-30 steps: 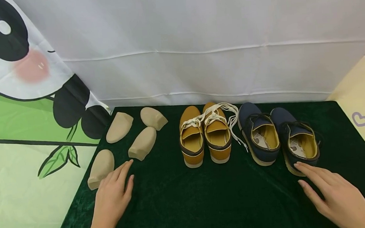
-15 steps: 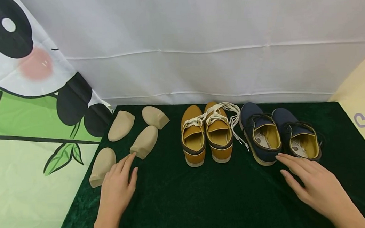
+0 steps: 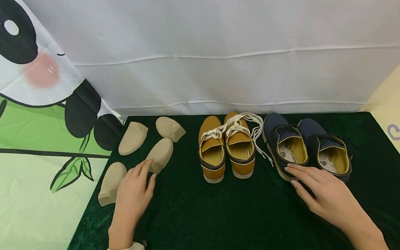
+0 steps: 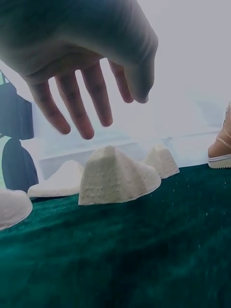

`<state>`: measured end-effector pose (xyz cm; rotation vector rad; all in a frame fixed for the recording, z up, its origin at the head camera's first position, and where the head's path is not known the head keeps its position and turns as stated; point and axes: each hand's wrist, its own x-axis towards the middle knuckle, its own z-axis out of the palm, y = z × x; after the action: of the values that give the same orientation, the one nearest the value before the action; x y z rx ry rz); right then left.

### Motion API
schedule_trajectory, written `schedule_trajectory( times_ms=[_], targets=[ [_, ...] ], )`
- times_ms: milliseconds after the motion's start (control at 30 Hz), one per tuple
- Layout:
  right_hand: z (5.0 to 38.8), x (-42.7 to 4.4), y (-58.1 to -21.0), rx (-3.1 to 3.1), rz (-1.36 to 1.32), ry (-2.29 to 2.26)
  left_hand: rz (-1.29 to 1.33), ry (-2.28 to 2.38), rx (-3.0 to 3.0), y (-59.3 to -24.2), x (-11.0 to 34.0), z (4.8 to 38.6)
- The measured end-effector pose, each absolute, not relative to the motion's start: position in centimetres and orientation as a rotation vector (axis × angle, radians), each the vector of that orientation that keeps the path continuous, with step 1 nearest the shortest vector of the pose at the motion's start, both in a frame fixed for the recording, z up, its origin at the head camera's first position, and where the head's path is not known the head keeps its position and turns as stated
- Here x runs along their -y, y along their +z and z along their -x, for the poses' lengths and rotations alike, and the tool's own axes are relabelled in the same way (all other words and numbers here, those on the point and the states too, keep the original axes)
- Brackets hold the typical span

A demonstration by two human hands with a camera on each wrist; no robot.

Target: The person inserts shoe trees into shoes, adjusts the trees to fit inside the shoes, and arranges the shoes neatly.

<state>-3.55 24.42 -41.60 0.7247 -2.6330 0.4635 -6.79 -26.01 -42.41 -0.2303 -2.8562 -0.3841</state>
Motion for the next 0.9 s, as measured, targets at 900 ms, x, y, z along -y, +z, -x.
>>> schedule_trajectory(
  times_ms=[900],
  targets=[
    [7.7,-18.9,-40.7,2.648,-0.878,0.531,0.104,-0.396,3.176,-42.7,25.2,11.6]
  ],
)
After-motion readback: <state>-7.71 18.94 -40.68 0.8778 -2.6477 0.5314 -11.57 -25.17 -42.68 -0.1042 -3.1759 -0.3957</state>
